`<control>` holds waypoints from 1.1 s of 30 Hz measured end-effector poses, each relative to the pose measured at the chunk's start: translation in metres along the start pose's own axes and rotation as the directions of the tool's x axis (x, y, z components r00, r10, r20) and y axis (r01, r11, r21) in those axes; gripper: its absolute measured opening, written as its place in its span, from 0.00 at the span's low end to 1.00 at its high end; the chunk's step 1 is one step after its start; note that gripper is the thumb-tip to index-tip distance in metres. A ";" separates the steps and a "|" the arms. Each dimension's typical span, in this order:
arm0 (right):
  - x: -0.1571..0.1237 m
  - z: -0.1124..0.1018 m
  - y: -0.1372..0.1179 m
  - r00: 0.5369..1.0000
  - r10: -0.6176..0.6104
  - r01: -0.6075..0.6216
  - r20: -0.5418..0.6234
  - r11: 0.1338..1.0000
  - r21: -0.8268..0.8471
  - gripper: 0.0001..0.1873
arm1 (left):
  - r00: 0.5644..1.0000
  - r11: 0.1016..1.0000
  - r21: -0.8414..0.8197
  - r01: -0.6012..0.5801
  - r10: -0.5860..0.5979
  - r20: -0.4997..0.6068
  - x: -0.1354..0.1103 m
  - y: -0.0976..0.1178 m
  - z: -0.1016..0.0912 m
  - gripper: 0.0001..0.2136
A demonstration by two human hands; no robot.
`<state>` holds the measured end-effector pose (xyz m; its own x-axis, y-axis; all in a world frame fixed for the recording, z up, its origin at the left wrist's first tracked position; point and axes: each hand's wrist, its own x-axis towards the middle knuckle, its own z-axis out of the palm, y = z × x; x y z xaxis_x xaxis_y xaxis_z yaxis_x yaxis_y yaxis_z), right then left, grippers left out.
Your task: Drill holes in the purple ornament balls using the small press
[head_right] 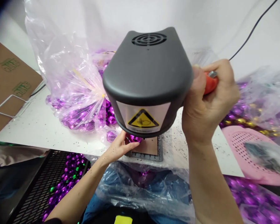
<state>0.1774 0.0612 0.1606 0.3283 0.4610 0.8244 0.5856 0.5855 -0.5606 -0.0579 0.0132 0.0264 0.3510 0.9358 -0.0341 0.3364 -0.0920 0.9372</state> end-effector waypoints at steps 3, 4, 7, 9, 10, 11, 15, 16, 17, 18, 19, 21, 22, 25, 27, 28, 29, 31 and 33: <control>-0.001 0.000 0.000 1.000 -0.021 0.021 -0.009 1.000 0.006 0.30 | 0.999 0.989 0.151 -0.007 0.002 0.032 0.006 0.000 0.006 0.22; -0.001 0.000 0.000 1.000 -0.016 0.016 -0.002 1.000 0.017 0.30 | 0.999 0.983 0.181 -0.022 0.015 0.039 0.008 0.001 0.007 0.20; -0.001 0.000 -0.001 1.000 -0.030 0.030 -0.003 0.999 0.023 0.29 | 0.997 0.972 0.223 -0.068 0.060 0.042 0.012 0.003 0.012 0.18; -0.002 0.000 -0.001 0.999 -0.046 0.047 -0.011 0.999 0.017 0.29 | 0.995 0.964 0.247 -0.101 0.094 0.042 0.014 0.004 0.015 0.18; -0.002 0.001 -0.001 0.999 -0.051 0.051 -0.016 0.999 0.018 0.29 | 0.993 0.957 0.264 -0.121 0.115 0.040 0.015 0.004 0.017 0.19; -0.002 0.001 -0.001 0.999 -0.048 0.048 -0.019 0.999 0.016 0.29 | 0.990 0.949 0.283 -0.141 0.137 0.035 0.015 0.004 0.020 0.20; -0.002 0.000 -0.001 0.999 -0.031 0.031 -0.013 0.999 -0.008 0.29 | 0.984 0.921 0.354 -0.164 0.179 -0.010 0.019 0.002 0.032 0.21; -0.002 0.000 -0.001 1.000 -0.027 0.027 -0.011 1.000 -0.012 0.30 | 0.984 0.917 0.367 -0.158 0.178 -0.023 0.020 0.001 0.036 0.20; -0.002 -0.001 -0.001 1.000 -0.019 0.018 -0.006 1.000 -0.010 0.30 | 0.983 0.913 0.379 -0.151 0.178 -0.038 0.021 -0.001 0.039 0.20; -0.002 -0.001 -0.002 1.000 -0.012 0.012 -0.005 1.000 -0.004 0.31 | 0.982 0.910 0.389 -0.145 0.179 -0.054 0.021 -0.002 0.041 0.20; -0.002 -0.002 -0.002 1.000 -0.005 0.005 -0.002 1.000 -0.001 0.31 | 0.981 0.907 0.397 -0.142 0.183 -0.068 0.022 -0.004 0.043 0.20; -0.002 -0.002 -0.004 1.000 -0.009 0.009 -0.001 1.000 -0.003 0.29 | 0.976 0.897 0.414 -0.153 0.202 -0.077 0.023 -0.006 0.044 0.21; -0.002 -0.001 -0.004 1.000 -0.012 0.012 0.001 1.000 -0.007 0.28 | 0.975 0.893 0.420 -0.162 0.211 -0.073 0.023 -0.007 0.044 0.21; -0.001 0.000 -0.006 1.000 -0.013 0.013 -0.007 1.000 0.003 0.28 | 0.970 0.892 0.409 -0.192 0.235 -0.057 0.022 -0.010 0.044 0.21; 0.000 0.000 -0.006 1.000 0.001 -0.001 -0.006 1.000 0.013 0.30 | 0.967 0.902 0.379 -0.207 0.247 -0.061 0.021 -0.012 0.045 0.20; 0.000 0.000 -0.007 1.000 0.005 -0.005 0.000 1.000 0.008 0.29 | 0.966 0.906 0.366 -0.212 0.252 -0.063 0.021 -0.013 0.046 0.19; 0.000 -0.001 -0.008 1.000 0.007 -0.007 0.004 1.000 -0.003 0.29 | 0.965 0.908 0.360 -0.215 0.254 -0.065 0.020 -0.013 0.047 0.18; 0.000 -0.004 -0.011 1.000 -0.006 0.006 0.006 0.999 -0.042 0.26 | 0.966 0.909 0.361 -0.210 0.250 -0.069 0.020 -0.013 0.049 0.17; -0.004 -0.007 -0.015 0.998 -0.055 0.054 -0.012 0.993 -0.104 0.24 | 0.968 0.910 0.360 -0.206 0.244 -0.064 0.020 -0.013 0.049 0.16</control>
<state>0.1724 0.0457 0.1662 0.3045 0.4196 0.8551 0.6761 0.5371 -0.5044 -0.0124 0.0164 -0.0037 0.3661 0.9047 0.2181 0.5481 -0.3990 0.7351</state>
